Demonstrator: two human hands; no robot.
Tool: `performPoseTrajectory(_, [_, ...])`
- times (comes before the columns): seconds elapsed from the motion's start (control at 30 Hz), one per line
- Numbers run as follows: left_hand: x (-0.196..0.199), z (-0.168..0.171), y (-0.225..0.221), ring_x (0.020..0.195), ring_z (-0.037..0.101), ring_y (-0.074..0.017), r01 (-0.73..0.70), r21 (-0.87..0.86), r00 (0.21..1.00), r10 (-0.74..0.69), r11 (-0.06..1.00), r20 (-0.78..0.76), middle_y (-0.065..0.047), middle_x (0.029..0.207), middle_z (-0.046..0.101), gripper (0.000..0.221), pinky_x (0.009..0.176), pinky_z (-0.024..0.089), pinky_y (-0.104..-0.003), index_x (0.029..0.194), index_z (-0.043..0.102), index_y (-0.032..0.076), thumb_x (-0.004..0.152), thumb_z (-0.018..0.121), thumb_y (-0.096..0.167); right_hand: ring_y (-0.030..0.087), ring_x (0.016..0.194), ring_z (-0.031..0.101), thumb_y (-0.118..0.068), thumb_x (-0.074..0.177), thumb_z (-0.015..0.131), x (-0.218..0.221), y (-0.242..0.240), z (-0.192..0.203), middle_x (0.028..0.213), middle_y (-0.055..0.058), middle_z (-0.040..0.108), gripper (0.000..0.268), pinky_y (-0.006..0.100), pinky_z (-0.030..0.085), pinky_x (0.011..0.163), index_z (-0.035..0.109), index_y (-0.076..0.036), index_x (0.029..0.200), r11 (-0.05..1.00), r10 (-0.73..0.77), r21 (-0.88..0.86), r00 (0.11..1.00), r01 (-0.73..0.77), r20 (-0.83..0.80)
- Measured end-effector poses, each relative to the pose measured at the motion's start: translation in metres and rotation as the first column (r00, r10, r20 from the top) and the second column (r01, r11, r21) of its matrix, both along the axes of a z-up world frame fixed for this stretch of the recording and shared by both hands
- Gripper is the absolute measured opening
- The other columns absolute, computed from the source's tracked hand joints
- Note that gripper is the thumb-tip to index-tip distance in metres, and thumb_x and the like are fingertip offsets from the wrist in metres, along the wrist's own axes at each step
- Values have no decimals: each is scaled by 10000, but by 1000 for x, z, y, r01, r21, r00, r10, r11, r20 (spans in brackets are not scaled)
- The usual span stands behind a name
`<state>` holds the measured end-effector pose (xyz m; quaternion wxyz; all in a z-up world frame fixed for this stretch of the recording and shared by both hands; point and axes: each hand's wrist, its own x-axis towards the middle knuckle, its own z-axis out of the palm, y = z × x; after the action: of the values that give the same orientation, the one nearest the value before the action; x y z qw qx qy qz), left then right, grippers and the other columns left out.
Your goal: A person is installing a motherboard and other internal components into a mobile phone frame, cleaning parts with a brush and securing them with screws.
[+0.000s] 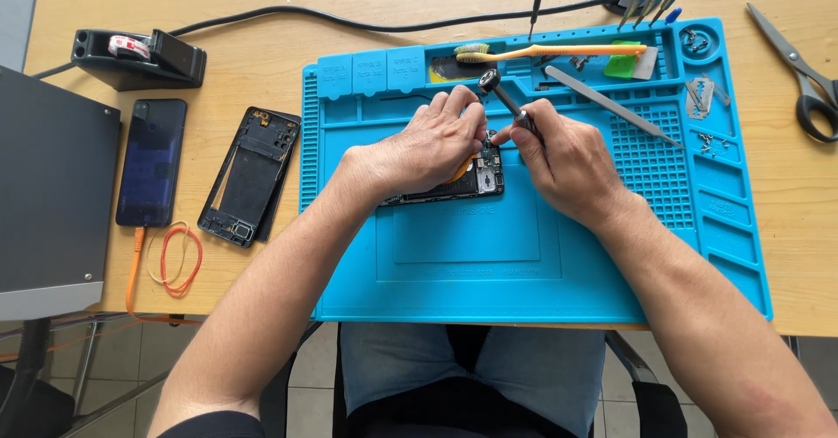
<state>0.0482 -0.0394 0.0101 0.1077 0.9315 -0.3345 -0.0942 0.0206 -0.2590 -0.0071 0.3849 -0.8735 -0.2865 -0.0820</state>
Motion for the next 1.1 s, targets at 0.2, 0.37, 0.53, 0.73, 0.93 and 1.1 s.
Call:
performPoseTrajectory(0.2, [-5,9,2,1070,563,-324,-21,-31,998,19,999,-66,-76,1178,463,241,792,478,-374,997,506,141,1063,503,373,174,519,562,-316,1155,416,-3,3,4,691,39,631,268,274,466,538,577,-126,1055,999,-17,30,999,16,32])
performPoseTrajectory(0.37, [-4,11,6,1066,575,-333,-26,-82,996,19,996,-88,-79,1128,480,255,812,486,-390,1005,547,124,1063,527,372,193,488,542,-333,1129,463,0,2,-2,603,24,569,257,276,458,505,597,-132,1039,1000,23,-1,992,-23,125])
performPoseTrajectory(0.53, [-1,7,8,1066,572,-317,-10,-84,997,3,996,-74,-63,1129,477,220,819,484,-386,1014,545,147,1045,569,363,183,492,535,-316,1141,447,0,2,-2,605,26,555,261,273,454,510,595,-125,1042,1000,22,-5,993,-22,120])
performPoseTrajectory(0.73, [-1,2,9,1066,538,-285,-24,-76,996,17,997,-91,-43,1142,455,241,834,452,-366,994,509,170,1050,536,403,177,496,535,-298,1144,448,0,2,-2,603,34,560,257,266,455,509,603,-118,1046,1000,23,-18,993,-21,119])
performPoseTrajectory(0.93, [-5,11,12,1078,521,-253,-20,-140,990,0,990,-141,-38,1109,458,234,842,437,-356,1001,517,175,1059,528,401,184,496,541,-292,1145,448,0,2,-3,614,40,582,259,270,461,508,606,-115,1043,1000,26,2,993,-27,118])
performPoseTrajectory(1.1, [-3,21,15,1025,599,-286,-8,-328,985,-49,945,-164,-67,1015,516,163,838,492,-397,1083,516,141,1089,507,304,186,513,562,-302,1131,449,1,-2,-2,664,16,633,241,280,461,506,608,-131,1072,995,7,97,990,-20,139])
